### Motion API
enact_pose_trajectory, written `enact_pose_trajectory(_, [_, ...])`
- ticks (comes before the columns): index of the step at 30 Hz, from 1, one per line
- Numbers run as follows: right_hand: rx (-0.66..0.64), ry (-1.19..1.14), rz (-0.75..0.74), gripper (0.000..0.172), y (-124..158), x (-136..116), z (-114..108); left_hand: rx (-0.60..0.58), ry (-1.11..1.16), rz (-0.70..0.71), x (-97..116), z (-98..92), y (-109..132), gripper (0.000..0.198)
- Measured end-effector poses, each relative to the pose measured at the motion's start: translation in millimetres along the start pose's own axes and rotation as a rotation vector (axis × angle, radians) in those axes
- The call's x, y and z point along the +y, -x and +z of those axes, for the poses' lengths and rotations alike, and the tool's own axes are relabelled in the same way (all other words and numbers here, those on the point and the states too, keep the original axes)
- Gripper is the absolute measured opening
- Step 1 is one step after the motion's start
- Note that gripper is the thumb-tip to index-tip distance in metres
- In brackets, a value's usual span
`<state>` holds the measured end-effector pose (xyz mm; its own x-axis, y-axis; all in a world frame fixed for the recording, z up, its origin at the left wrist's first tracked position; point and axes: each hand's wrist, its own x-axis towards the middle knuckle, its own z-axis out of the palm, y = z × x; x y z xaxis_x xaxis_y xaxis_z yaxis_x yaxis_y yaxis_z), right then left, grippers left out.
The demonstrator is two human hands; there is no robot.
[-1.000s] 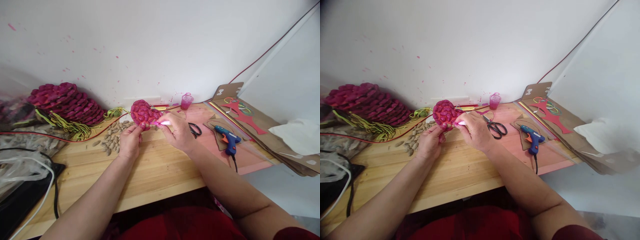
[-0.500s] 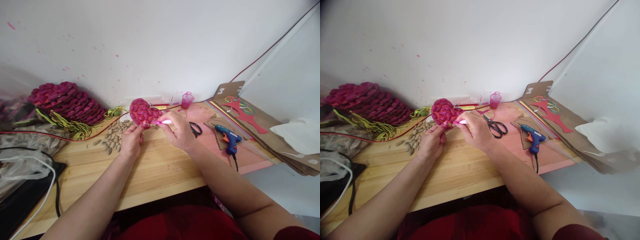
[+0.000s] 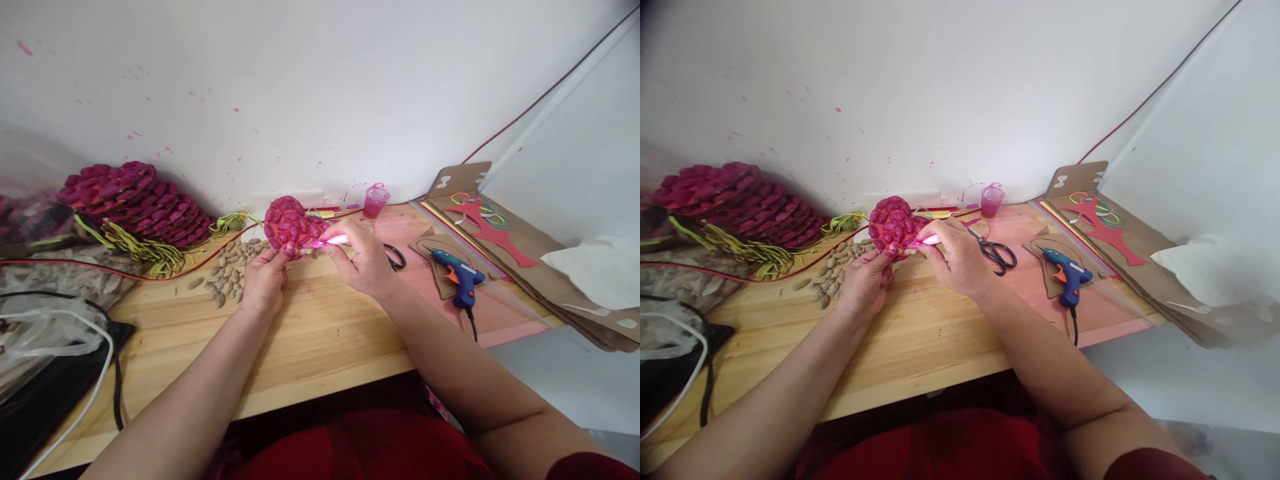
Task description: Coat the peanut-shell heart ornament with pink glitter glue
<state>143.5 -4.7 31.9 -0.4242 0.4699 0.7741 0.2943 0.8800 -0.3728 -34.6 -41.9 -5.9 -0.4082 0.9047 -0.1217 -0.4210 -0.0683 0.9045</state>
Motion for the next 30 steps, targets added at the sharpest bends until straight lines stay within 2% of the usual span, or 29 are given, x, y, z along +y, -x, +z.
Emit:
enact_pose_trajectory(12, [-0.031, 0.016, 0.017, 0.005, -2, 3, -11, 0.042, -0.034, 0.035, -2, -2.1, -4, 0.026])
enact_pose_trajectory(19, [-0.028, -0.06, -0.004, 0.004, -2, 3, -5, 0.006, -0.036, -0.026, 3, -1.1, -1, 0.024])
enact_pose_trajectory(26, [-0.007, -0.03, 0.067, 0.003, -1, 8, -10, 0.003, -0.009, -0.069, 7, -1.1, 0, 0.025])
enact_pose_trajectory(30, [-0.009, -0.067, 0.044, 0.002, -1, 5, -8, 0.006, 0.011, -0.094, 8, -1.4, -1, 0.023])
